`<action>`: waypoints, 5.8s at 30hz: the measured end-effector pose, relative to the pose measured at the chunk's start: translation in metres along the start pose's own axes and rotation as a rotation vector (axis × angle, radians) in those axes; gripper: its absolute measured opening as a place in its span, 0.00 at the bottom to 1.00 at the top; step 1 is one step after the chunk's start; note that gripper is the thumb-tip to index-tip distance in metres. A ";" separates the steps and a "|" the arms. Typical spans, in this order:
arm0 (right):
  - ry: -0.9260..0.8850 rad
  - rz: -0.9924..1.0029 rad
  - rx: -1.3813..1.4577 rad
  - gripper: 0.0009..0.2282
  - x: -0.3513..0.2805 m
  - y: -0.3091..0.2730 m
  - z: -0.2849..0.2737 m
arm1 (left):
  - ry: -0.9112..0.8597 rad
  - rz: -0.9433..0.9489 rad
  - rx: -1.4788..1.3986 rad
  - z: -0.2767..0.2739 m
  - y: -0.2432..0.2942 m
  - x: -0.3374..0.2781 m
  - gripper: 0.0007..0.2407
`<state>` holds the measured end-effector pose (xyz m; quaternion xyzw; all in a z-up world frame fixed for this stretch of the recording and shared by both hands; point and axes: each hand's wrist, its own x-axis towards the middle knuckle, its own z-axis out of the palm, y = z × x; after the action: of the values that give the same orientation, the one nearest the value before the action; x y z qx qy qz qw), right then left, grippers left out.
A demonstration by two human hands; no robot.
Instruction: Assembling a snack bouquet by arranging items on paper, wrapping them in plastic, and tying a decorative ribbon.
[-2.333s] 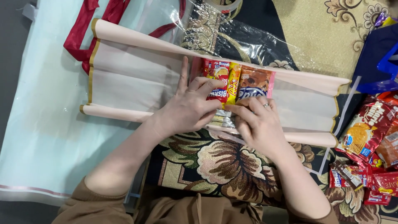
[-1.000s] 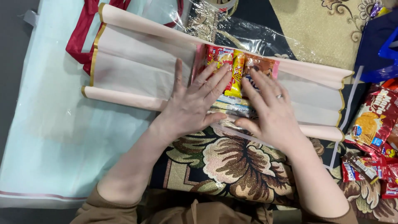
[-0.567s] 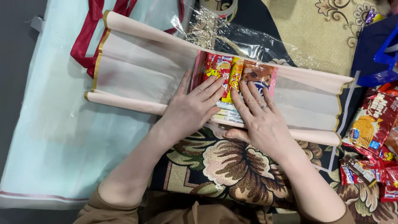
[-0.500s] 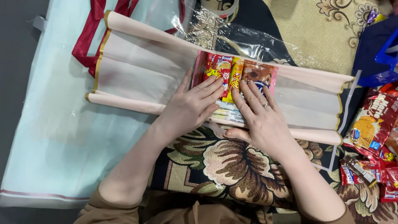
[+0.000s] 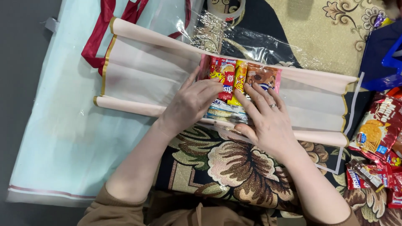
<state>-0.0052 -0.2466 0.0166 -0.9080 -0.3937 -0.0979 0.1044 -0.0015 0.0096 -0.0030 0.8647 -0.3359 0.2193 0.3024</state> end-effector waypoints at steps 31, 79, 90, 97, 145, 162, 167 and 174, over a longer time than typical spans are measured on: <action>0.875 0.770 0.436 0.09 -0.093 0.205 -0.026 | 0.006 -0.099 0.308 -0.008 0.016 0.009 0.01; 0.423 1.398 0.862 0.08 -0.103 0.204 -0.120 | -0.410 -0.596 -0.698 0.316 0.138 0.236 0.17; 0.630 1.283 0.939 0.05 -0.207 0.126 -0.037 | -0.069 -1.072 -1.129 0.356 0.136 0.254 0.15; 0.595 1.274 0.912 0.06 -0.182 0.104 -0.056 | -0.052 -1.049 -0.996 0.354 0.145 0.266 0.11; -0.077 0.835 1.348 0.05 -0.052 -0.106 0.008 | -0.106 -0.732 -0.150 0.001 -0.001 0.030 0.24; -0.122 0.985 1.662 0.07 -0.052 -0.105 0.006 | -0.005 -1.168 -0.732 -0.019 0.126 -0.050 0.04; -0.168 1.014 1.664 0.07 -0.051 -0.101 0.007 | 0.061 -1.244 -0.818 -0.006 0.130 -0.059 0.01; -0.470 0.620 0.800 0.14 -0.038 -0.068 -0.018 | 0.048 -1.354 -0.811 -0.003 0.132 -0.063 0.05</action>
<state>-0.0828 -0.2322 0.0313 -0.8683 -0.1272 0.2997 0.3742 -0.1389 -0.0385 0.0121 0.6984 0.2165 -0.1335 0.6690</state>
